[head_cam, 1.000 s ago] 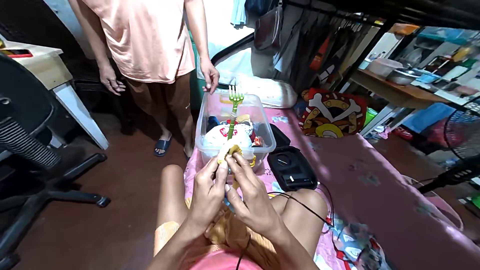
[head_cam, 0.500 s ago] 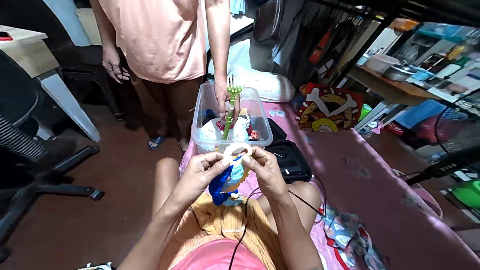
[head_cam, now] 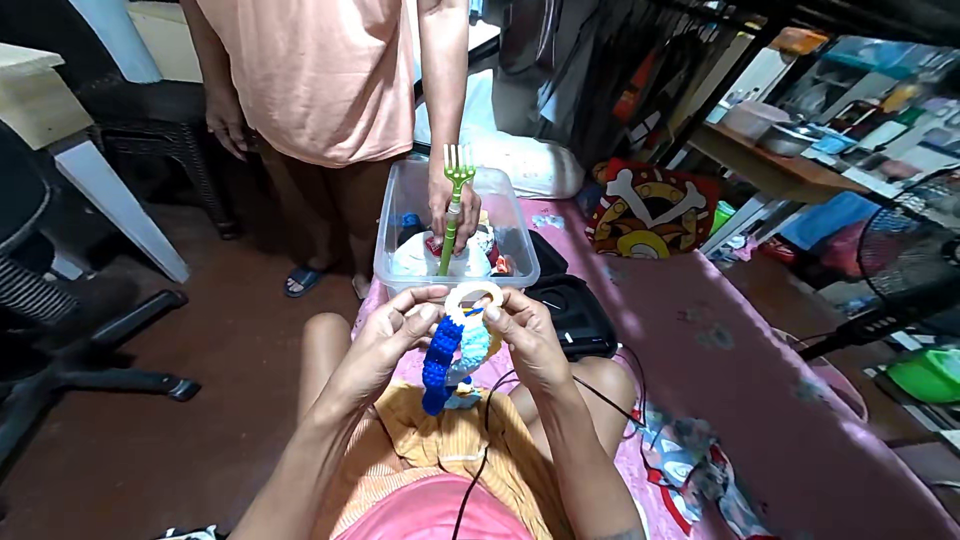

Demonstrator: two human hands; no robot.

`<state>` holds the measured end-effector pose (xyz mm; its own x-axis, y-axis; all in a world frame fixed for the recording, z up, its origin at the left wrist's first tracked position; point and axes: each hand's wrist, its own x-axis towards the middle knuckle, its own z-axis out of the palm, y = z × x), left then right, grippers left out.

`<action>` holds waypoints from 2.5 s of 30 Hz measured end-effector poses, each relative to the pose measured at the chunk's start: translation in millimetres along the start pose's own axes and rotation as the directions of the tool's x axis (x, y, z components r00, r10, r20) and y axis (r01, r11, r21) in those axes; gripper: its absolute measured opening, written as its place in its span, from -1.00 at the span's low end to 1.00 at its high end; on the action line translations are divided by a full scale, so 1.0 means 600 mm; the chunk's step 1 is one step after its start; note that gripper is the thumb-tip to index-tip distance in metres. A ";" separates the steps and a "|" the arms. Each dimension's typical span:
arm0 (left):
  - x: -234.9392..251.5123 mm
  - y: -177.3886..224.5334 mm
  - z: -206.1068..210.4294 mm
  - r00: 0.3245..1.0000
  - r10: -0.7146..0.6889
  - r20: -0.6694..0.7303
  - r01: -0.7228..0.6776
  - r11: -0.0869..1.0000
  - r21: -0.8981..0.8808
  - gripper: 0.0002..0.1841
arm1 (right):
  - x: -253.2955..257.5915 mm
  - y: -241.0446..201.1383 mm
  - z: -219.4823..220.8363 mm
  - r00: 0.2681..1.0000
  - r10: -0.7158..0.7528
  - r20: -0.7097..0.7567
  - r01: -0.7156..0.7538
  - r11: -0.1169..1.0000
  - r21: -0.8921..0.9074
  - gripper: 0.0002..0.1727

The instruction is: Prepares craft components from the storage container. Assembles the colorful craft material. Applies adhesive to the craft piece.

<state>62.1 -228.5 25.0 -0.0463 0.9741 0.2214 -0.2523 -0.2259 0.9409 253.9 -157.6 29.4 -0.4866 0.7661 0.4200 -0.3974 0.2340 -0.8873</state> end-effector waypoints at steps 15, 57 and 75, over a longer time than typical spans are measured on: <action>0.011 0.008 0.024 0.984 0.162 -0.069 -0.155 0.983 0.094 -0.90 | -0.003 -0.013 -0.012 0.973 0.119 0.199 -0.120 0.993 -0.008 -0.80; -0.087 -0.063 -0.024 0.998 -0.058 -0.008 0.057 0.941 0.334 -0.83 | -0.088 0.084 0.035 0.936 0.332 0.119 -0.317 0.940 -0.126 -0.84; -0.077 -0.065 -0.016 1.000 -0.022 0.021 0.015 0.950 0.311 -0.81 | -0.088 0.077 0.029 0.943 0.321 0.094 -0.309 0.944 -0.118 -0.84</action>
<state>64.5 -264.5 -24.2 -0.0209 0.9784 0.2056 0.0606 -0.2041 0.9771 247.6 -197.9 -30.3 -0.6590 0.7410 0.1293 -0.1327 0.0547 -0.9897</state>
